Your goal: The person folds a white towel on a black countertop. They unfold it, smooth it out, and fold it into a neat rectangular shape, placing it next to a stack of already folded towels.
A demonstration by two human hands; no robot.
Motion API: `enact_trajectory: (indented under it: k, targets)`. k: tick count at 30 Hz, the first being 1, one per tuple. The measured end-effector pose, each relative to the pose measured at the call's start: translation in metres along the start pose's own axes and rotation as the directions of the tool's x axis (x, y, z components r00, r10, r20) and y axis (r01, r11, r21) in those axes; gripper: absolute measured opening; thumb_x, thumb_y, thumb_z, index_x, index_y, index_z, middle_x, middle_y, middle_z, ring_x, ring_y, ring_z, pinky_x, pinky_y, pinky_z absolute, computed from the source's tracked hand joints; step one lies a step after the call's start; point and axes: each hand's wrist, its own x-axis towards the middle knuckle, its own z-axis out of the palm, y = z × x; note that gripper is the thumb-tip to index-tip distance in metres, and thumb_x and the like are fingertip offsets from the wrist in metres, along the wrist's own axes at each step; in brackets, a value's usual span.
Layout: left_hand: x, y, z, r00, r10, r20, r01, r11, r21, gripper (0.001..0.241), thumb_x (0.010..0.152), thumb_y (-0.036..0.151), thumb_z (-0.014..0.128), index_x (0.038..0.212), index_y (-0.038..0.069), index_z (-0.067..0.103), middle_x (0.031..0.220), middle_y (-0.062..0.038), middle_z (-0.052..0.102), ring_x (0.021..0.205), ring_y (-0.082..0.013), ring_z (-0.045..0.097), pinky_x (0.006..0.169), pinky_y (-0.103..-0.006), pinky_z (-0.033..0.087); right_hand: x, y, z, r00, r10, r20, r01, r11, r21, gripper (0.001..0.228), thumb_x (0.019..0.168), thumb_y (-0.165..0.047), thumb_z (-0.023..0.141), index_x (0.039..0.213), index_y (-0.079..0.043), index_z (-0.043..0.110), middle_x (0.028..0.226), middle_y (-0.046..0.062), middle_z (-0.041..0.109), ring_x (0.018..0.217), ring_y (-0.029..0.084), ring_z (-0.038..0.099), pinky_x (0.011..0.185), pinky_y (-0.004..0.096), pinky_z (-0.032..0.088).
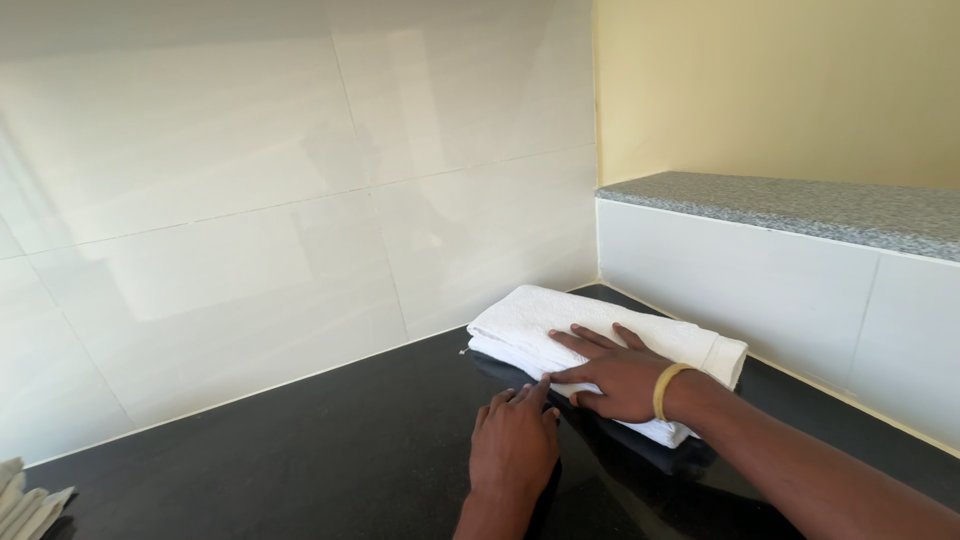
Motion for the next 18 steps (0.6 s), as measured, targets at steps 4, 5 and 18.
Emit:
enact_trajectory:
  k: [4, 5, 18]
  targets:
    - [-0.001, 0.002, 0.0, 1.0, -0.011, -0.024, 0.01, 1.0, -0.021, 0.039, 0.102, 0.031, 0.053, 0.138, 0.019, 0.061, 0.146, -0.008, 0.057, 0.142, -0.028, 0.045, 0.117, -0.0462, 0.035, 0.001, 0.004, 0.002, 0.992, 0.12, 0.028, -0.119, 0.993, -0.023, 0.05, 0.098, -0.039, 0.052, 0.148, -0.046, 0.048, 0.173, -0.006, 0.003, 0.161, 0.023, 0.0, 0.126, 0.062, 0.003]
    - [0.0, 0.001, 0.001, 1.0, -0.023, -0.021, 0.023, 1.0, -0.021, 0.037, 0.102, 0.032, 0.053, 0.136, 0.019, 0.063, 0.146, -0.007, 0.057, 0.143, -0.0274, 0.044, 0.117, -0.0462, 0.034, 0.003, 0.01, 0.005, 0.988, 0.154, 0.017, -0.153, 0.987, -0.042, 0.05, 0.099, -0.039, 0.051, 0.149, -0.045, 0.047, 0.173, -0.004, 0.002, 0.161, 0.024, 0.0, 0.126, 0.063, 0.005]
    - [0.001, 0.001, -0.001, 0.998, -0.065, 0.017, 0.066, 0.998, -0.022, 0.036, 0.103, 0.033, 0.051, 0.135, 0.02, 0.064, 0.148, -0.005, 0.055, 0.146, -0.025, 0.041, 0.12, -0.0471, 0.031, 0.023, 0.042, 0.018, 0.945, 0.322, -0.051, -0.326, 0.934, -0.145, 0.05, 0.103, -0.036, 0.045, 0.153, -0.044, 0.042, 0.174, 0.0, 0.002, 0.16, 0.025, 0.007, 0.126, 0.06, 0.016]
